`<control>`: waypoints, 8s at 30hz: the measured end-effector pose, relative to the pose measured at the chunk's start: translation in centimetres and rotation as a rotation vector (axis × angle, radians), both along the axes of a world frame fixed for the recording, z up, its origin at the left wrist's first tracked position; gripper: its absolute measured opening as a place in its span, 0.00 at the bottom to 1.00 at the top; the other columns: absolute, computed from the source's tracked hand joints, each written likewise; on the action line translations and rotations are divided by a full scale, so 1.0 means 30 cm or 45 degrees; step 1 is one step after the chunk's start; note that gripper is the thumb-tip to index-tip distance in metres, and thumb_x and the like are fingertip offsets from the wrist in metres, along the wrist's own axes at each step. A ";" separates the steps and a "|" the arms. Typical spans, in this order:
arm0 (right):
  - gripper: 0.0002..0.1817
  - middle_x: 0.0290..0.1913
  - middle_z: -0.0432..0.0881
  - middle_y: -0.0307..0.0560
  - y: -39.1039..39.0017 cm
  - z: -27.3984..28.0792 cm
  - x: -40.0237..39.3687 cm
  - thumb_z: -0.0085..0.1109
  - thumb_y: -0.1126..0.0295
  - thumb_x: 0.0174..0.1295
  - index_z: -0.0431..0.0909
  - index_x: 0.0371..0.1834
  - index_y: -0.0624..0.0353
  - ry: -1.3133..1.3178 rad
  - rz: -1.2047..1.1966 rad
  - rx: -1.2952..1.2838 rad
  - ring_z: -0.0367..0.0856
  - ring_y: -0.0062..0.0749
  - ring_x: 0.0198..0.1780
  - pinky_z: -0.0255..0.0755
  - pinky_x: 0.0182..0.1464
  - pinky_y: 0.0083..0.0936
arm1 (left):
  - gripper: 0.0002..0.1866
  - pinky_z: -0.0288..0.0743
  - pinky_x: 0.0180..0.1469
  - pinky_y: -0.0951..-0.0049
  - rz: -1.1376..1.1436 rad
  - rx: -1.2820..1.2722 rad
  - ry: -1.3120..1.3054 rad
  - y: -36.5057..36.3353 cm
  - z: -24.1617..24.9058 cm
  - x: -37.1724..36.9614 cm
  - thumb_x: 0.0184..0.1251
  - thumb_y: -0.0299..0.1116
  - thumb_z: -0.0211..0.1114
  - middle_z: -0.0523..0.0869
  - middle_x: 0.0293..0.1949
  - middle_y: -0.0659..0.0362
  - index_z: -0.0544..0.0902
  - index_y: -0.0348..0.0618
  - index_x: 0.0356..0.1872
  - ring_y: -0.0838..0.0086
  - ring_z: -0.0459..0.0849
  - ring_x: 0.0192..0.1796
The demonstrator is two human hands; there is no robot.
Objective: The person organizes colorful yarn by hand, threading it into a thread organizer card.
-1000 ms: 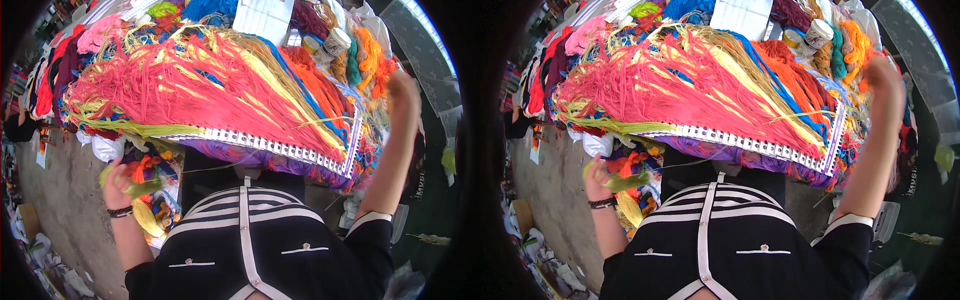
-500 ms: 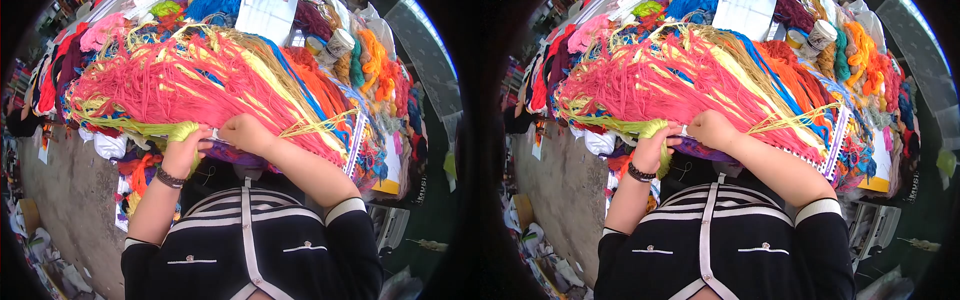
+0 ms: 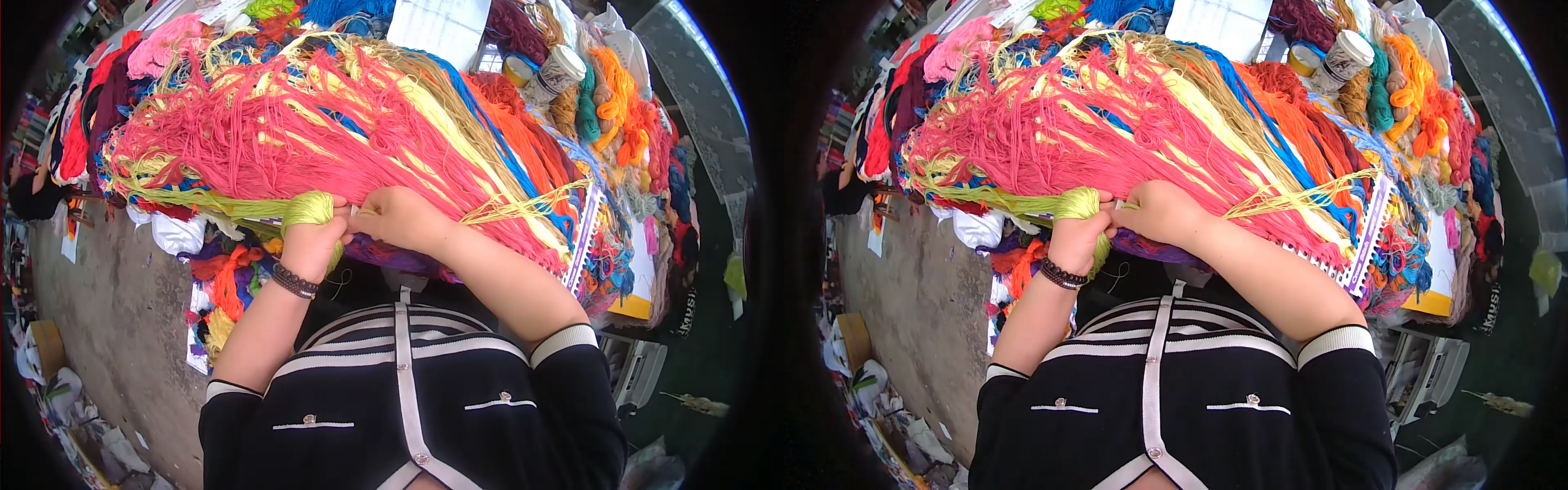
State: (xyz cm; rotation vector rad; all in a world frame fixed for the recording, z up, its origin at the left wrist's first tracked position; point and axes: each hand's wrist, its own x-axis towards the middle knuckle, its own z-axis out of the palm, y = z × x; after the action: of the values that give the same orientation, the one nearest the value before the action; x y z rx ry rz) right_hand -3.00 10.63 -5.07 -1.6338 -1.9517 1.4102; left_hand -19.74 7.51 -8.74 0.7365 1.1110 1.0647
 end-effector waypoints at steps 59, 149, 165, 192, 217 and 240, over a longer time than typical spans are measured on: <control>0.08 0.26 0.78 0.45 -0.010 0.021 0.047 0.50 0.76 0.57 0.72 0.39 0.61 1.094 -0.547 -0.551 0.77 0.27 0.28 0.69 0.32 0.21 | 0.24 0.73 0.35 0.79 -0.368 0.605 0.573 0.021 0.072 -0.007 0.54 0.19 0.56 0.82 0.37 0.61 0.74 0.39 0.56 0.77 0.78 0.30; 0.08 0.21 0.72 0.41 -0.147 0.333 0.296 0.50 0.70 0.56 0.77 0.34 0.61 1.910 -0.175 -0.403 0.77 0.36 0.29 0.73 0.52 0.39 | 0.09 0.74 0.47 0.69 0.317 0.000 -1.074 -0.188 0.095 -0.336 0.72 0.36 0.51 0.82 0.33 0.66 0.78 0.44 0.38 0.85 0.75 0.26; 0.08 0.23 0.80 0.53 -0.118 0.116 0.142 0.59 0.69 0.51 0.83 0.27 0.63 0.158 -0.043 0.424 0.80 0.36 0.25 0.74 0.33 0.29 | 0.18 0.62 0.23 0.85 -0.291 -0.061 -0.152 -0.086 0.105 -0.146 0.69 0.36 0.54 0.83 0.48 0.51 0.75 0.37 0.55 0.85 0.72 0.23; 0.11 0.22 0.81 0.45 -0.035 -0.035 0.067 0.50 0.68 0.60 0.78 0.36 0.64 0.286 -0.199 -0.111 0.80 0.27 0.24 0.74 0.29 0.24 | 0.12 0.74 0.37 0.79 -0.008 0.457 0.473 -0.010 -0.006 0.031 0.59 0.19 0.61 0.82 0.33 0.60 0.75 0.38 0.44 0.78 0.82 0.36; 0.17 0.32 0.79 0.41 -0.030 0.009 0.068 0.55 0.68 0.57 0.67 0.50 0.59 0.485 -0.298 -0.441 0.76 0.24 0.34 0.68 0.34 0.20 | 0.19 0.71 0.40 0.79 0.285 0.326 -0.219 0.047 0.214 -0.356 0.67 0.29 0.57 0.81 0.41 0.57 0.72 0.36 0.57 0.79 0.78 0.35; 0.07 0.22 0.77 0.39 -0.221 0.138 -0.086 0.57 0.75 0.58 0.78 0.25 0.67 0.962 -0.222 -0.259 0.75 0.19 0.22 0.68 0.26 0.19 | 0.25 0.71 0.55 0.73 -0.290 0.260 -0.182 -0.205 0.188 -0.071 0.65 0.23 0.56 0.77 0.55 0.54 0.66 0.31 0.63 0.72 0.77 0.54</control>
State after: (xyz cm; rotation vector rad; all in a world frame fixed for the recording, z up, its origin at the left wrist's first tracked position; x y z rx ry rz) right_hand -5.57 4.01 -0.94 -1.0543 -1.2403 1.8365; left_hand -21.86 1.37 -3.09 0.9112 0.7830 1.0275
